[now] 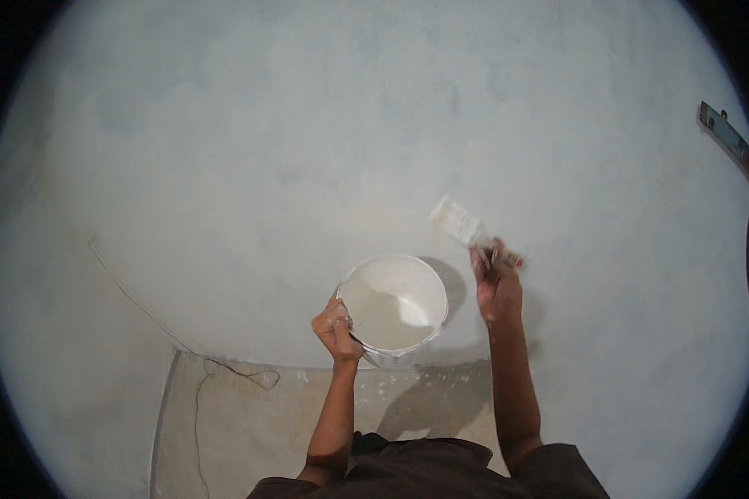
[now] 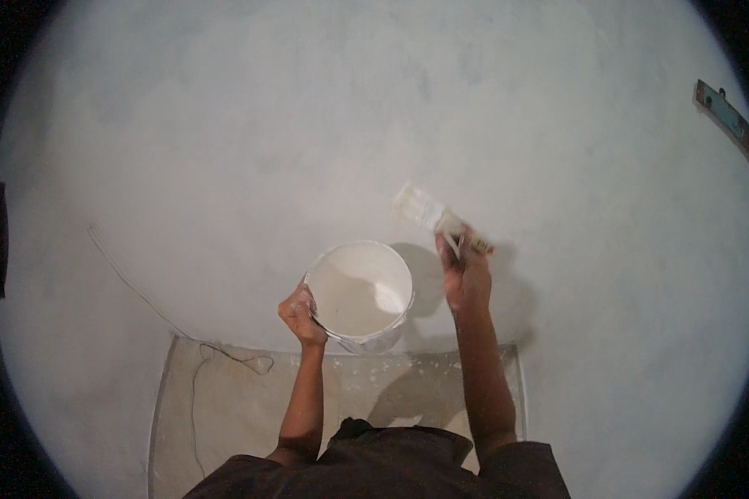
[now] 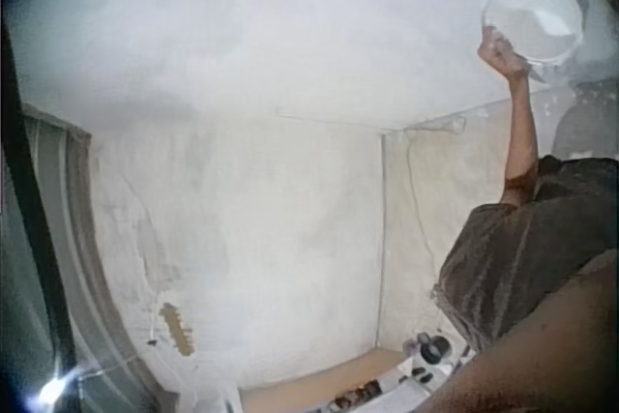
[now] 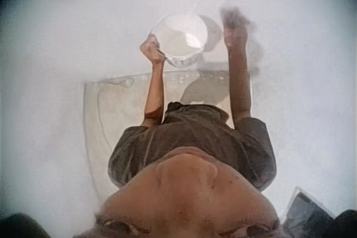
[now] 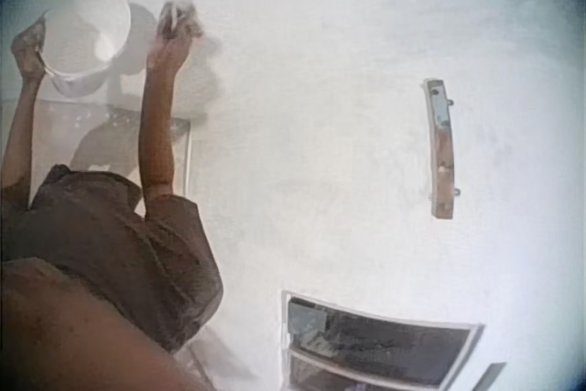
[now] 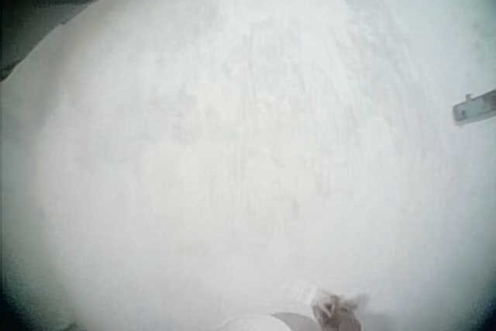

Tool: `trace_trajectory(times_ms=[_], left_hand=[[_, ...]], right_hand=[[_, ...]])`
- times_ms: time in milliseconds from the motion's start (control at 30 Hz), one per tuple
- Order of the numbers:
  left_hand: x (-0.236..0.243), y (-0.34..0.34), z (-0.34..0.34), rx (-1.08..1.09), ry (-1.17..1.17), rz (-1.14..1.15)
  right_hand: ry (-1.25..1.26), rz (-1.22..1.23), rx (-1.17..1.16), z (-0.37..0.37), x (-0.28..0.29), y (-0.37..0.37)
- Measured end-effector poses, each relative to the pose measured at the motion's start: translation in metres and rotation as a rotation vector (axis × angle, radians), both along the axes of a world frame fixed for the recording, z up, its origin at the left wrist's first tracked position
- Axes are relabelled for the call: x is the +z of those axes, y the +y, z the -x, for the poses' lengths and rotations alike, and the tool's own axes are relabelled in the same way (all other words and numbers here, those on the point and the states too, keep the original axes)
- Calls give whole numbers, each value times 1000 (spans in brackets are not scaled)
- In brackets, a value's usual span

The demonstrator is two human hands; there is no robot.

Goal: The person mixes plaster in a bucket and applies it to a wall corner using a brush.

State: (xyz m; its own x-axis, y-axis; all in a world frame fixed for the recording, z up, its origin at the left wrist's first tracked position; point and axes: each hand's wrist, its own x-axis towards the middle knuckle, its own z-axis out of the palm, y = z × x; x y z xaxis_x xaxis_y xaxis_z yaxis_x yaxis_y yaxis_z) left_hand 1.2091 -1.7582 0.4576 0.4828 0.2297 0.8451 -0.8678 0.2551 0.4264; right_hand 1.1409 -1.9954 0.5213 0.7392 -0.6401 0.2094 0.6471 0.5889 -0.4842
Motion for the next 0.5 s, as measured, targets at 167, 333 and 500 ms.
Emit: trace_trajectory(times_ms=[167,333,500], left_hand=[[11,-3,6,7,87,6],[8,-6,-1,-89,-15,61],[-2,-3,-1,-110,93,40]], right_hand=[[-277,724,-781,-28,89,-49],[-240,1548,-1322,-45,150,-81],[-65,1674,-1135,-38,100,-79]])
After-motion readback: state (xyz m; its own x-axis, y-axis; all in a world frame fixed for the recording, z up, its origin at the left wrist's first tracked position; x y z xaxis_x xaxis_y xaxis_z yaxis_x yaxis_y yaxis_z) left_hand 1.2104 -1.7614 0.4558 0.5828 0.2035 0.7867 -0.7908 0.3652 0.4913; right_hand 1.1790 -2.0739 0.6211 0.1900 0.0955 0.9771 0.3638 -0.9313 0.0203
